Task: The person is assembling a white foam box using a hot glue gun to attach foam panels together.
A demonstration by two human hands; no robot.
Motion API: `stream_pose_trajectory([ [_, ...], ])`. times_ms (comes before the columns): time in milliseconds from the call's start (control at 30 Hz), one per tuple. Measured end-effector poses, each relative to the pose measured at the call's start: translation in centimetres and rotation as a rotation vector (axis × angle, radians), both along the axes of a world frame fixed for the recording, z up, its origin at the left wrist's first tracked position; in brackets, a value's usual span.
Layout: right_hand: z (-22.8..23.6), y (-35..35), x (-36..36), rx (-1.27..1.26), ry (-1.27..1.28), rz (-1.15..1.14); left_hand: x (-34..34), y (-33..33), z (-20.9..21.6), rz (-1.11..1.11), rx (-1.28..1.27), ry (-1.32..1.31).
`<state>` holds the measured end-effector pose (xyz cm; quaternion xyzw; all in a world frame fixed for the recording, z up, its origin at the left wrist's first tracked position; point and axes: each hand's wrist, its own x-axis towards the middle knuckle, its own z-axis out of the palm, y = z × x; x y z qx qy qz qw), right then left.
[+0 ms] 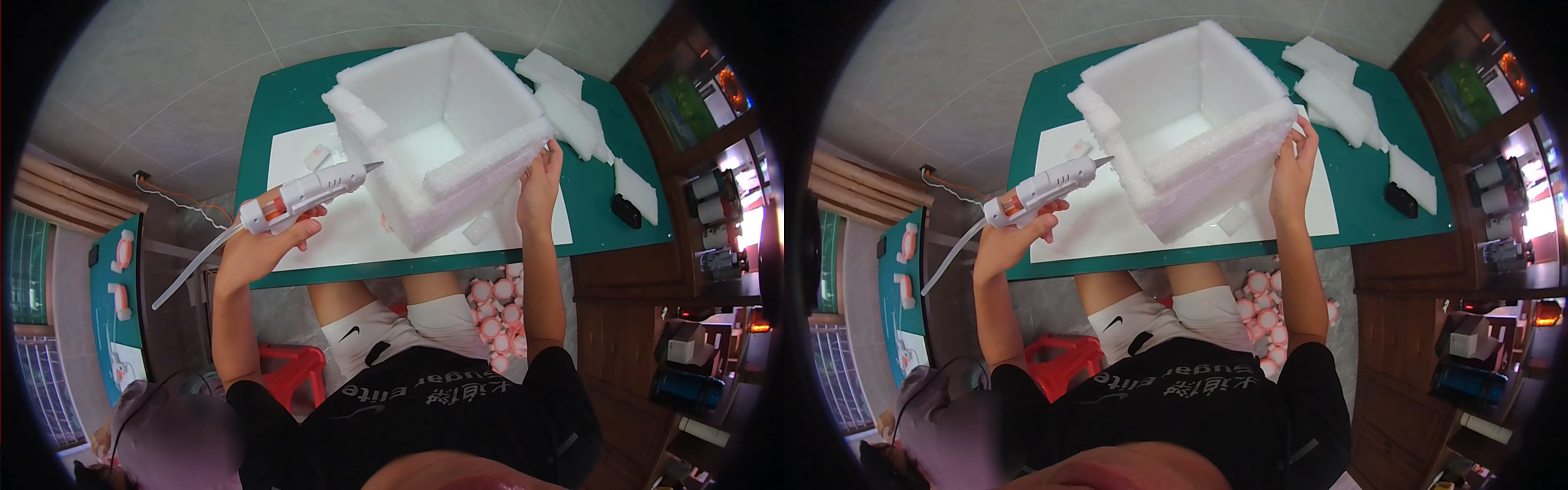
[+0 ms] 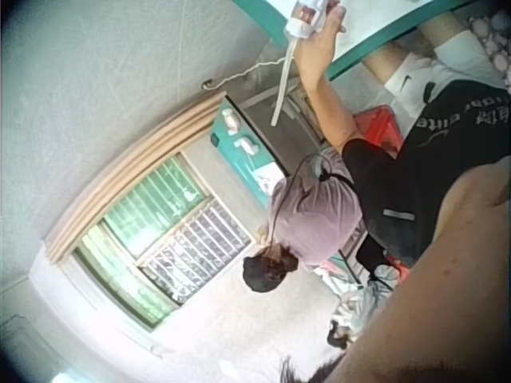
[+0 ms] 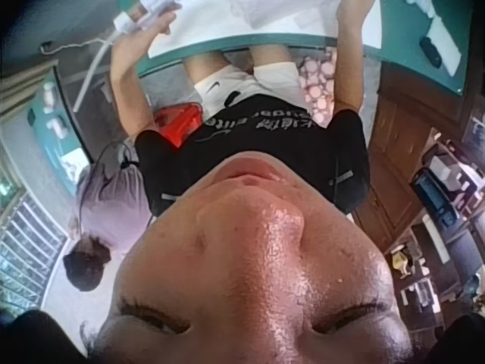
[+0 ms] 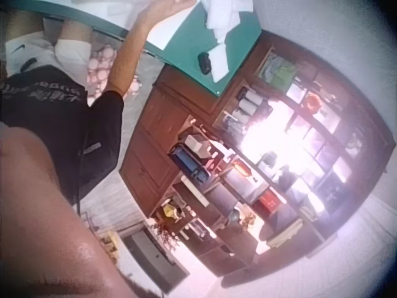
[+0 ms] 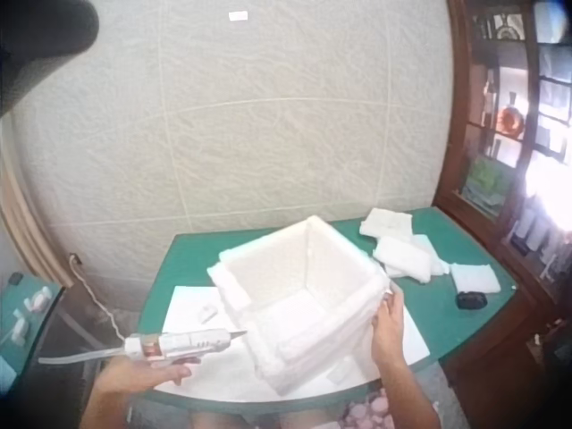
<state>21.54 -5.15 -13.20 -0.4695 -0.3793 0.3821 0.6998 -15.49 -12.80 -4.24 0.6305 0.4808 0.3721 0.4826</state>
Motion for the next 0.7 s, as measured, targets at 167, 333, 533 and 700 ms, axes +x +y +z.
stream_pose_trajectory([
  [167, 0.2, -0.4, 0.8, 0.041, -0.004, -0.068, 0.9, 0.1, 0.2, -0.018, 0.010, 0.028],
  [333, 1.2, -1.7, 2.1, 0.131, -0.053, -0.119, 0.5, 0.3, -0.4, -0.006, 0.062, 0.083],
  [533, 5.8, -4.2, 2.7, 0.300, -0.263, -0.196, 0.5, 0.2, -0.1, -0.040, 0.070, 0.142],
  [700, 12.7, -5.8, 0.3, 0.422, -0.449, 0.073, 0.3, 0.1, -0.6, -0.062, 0.050, 0.055],
])
